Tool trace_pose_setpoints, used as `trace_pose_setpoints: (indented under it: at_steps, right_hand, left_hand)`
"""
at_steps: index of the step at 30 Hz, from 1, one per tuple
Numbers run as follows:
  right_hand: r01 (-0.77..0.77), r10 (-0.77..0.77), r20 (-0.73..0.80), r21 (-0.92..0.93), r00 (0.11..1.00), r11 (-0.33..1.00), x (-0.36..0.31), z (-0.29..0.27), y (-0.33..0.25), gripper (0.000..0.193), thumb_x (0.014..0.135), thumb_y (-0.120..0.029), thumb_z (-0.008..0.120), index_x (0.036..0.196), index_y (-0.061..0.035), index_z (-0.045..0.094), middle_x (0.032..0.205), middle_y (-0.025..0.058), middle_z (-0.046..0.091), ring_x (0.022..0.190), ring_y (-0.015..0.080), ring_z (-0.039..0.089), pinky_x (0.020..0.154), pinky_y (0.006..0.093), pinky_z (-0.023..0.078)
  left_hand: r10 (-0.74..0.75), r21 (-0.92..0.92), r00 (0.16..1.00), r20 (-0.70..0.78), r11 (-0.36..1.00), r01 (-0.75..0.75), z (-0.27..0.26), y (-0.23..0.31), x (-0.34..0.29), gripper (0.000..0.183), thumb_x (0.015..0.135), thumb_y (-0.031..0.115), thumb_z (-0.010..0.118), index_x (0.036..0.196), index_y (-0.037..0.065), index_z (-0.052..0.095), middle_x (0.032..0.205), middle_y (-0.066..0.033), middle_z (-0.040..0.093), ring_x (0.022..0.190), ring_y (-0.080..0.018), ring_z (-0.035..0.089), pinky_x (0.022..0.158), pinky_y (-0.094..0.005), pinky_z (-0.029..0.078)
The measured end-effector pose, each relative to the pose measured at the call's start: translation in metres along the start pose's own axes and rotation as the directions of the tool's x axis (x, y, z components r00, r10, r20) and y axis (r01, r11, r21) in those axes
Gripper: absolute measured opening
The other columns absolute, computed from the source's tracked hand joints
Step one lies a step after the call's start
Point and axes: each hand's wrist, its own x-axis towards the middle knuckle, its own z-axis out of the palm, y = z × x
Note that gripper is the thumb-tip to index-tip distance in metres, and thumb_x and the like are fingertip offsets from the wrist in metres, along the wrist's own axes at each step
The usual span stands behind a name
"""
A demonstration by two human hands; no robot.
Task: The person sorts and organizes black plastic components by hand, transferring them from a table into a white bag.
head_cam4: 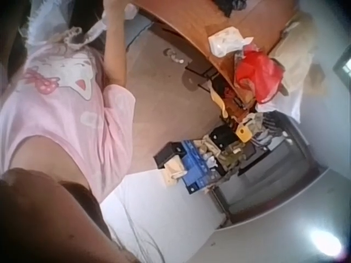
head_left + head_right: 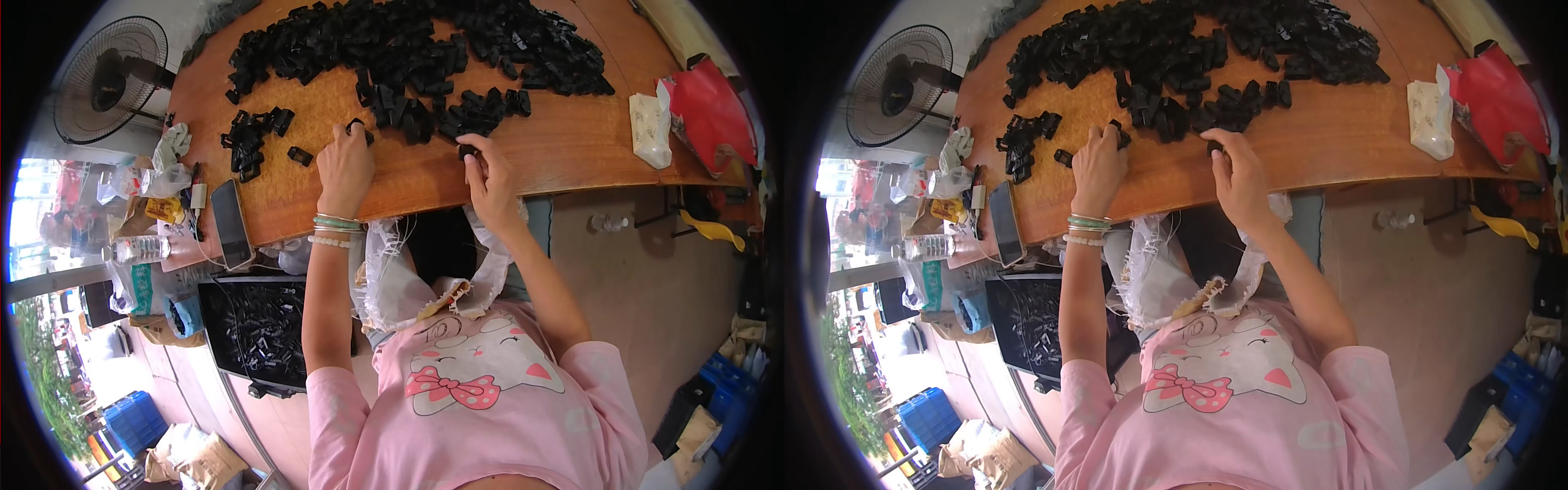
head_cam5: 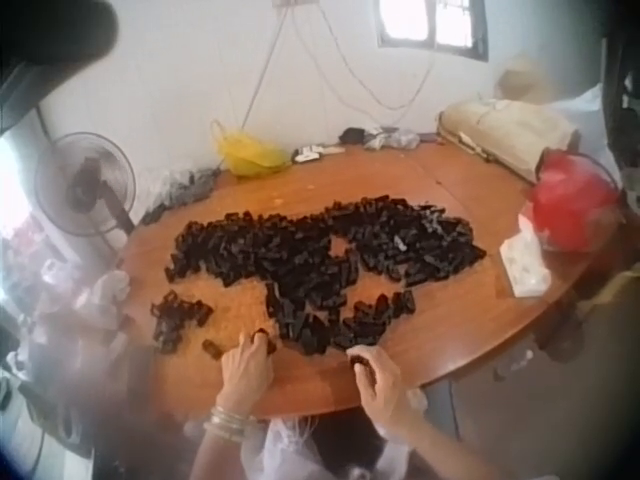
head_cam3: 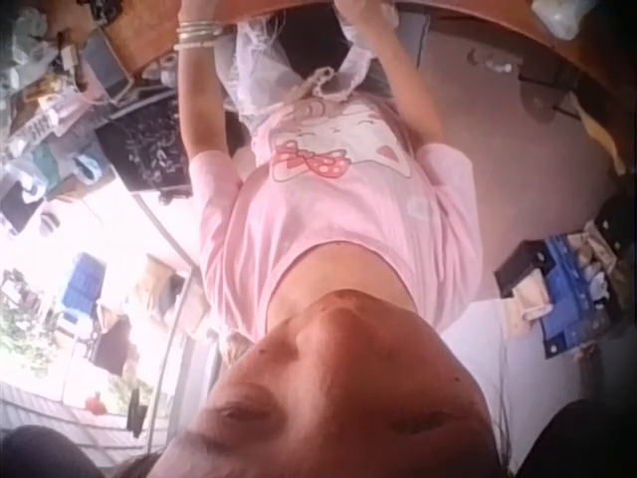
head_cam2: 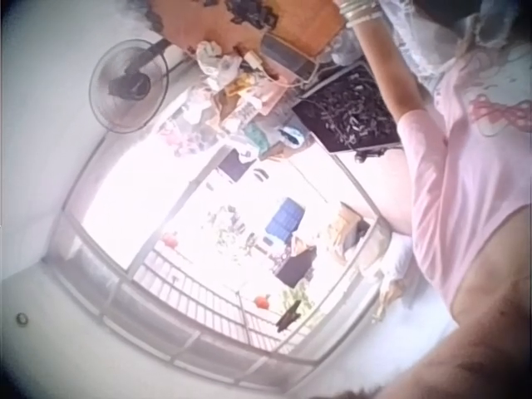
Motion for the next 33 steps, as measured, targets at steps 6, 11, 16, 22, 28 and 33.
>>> trace_pose_setpoints:
  at_steps: [6,11,16,22,28,33]
  right_hand:
    - [-0.19,0.199,-0.048,0.142,0.979,0.971,-0.005,0.004,0.012,0.011,0.088,0.0,0.051,0.098,0.0004,0.057,0.085,0.0055,0.058,0.061,0.011,0.05,0.056,0.0258,0.041]
    - [-0.144,0.172,-0.08,0.276,0.982,0.95,-0.002,0.001,-0.005,0.02,0.086,0.003,0.053,0.104,0.0003,0.06,0.094,0.0086,0.061,0.087,0.0134,0.06,0.071,0.0246,0.047]
    - [-0.176,0.201,0.002,0.492,0.98,0.852,0.001,-0.013,-0.046,0.023,0.084,0.001,0.058,0.106,0.0007,0.061,0.104,0.0083,0.061,0.1,0.0153,0.057,0.083,0.0261,0.045]
    - [-0.159,0.134,0.088,0.471,0.987,0.867,0.003,-0.021,-0.041,0.02,0.079,0.0,0.064,0.099,0.0023,0.064,0.104,0.0082,0.061,0.097,0.0152,0.057,0.086,0.0264,0.044]
    - [-0.092,-0.005,0.193,0.492,0.981,0.866,0.002,-0.021,-0.044,0.017,0.077,0.001,0.064,0.095,0.0005,0.066,0.098,0.0093,0.064,0.092,0.0176,0.06,0.081,0.0277,0.046]
    - [-0.131,0.023,0.239,0.445,0.971,0.886,-0.006,-0.022,-0.049,0.017,0.078,0.001,0.063,0.094,-0.0003,0.066,0.096,0.0093,0.064,0.088,0.0185,0.061,0.078,0.0283,0.048]
  left_hand:
    - [-0.082,-0.446,0.908,-0.41,0.887,-0.121,-0.023,0.009,0.0,0.013,0.085,0.012,0.055,0.097,0.006,0.053,0.087,-0.0159,0.058,0.056,-0.0235,0.057,0.047,-0.0351,0.045]
    - [-0.128,-0.862,0.9,0.416,-0.369,0.346,-0.042,0.033,-0.03,0.013,0.089,0.011,0.055,0.099,0.003,0.051,0.073,-0.0035,0.056,0.05,-0.0071,0.051,0.038,-0.0191,0.036]
    - [-0.004,-0.926,0.934,0.356,-0.135,0.353,-0.041,0.048,-0.06,0.021,0.087,0.007,0.055,0.105,0.002,0.045,0.068,-0.0036,0.055,0.046,-0.0081,0.049,0.038,-0.0194,0.035]
    - [0.057,-0.918,0.918,0.393,-0.04,0.395,-0.053,0.056,-0.068,0.039,0.088,0.008,0.056,0.117,0.002,0.031,0.074,-0.0068,0.059,0.044,-0.0089,0.051,0.039,-0.0204,0.036]
    - [0.282,-0.953,0.913,0.294,0.16,0.257,-0.045,0.055,-0.071,0.037,0.086,0.005,0.058,0.114,0.0,0.035,0.076,-0.006,0.058,0.046,-0.0098,0.054,0.038,-0.0198,0.036]
    - [0.11,-0.918,0.913,0.394,0.002,0.396,-0.045,0.062,-0.08,0.031,0.082,0.002,0.062,0.107,-0.003,0.045,0.079,-0.0074,0.061,0.047,-0.0089,0.055,0.039,-0.0186,0.037]
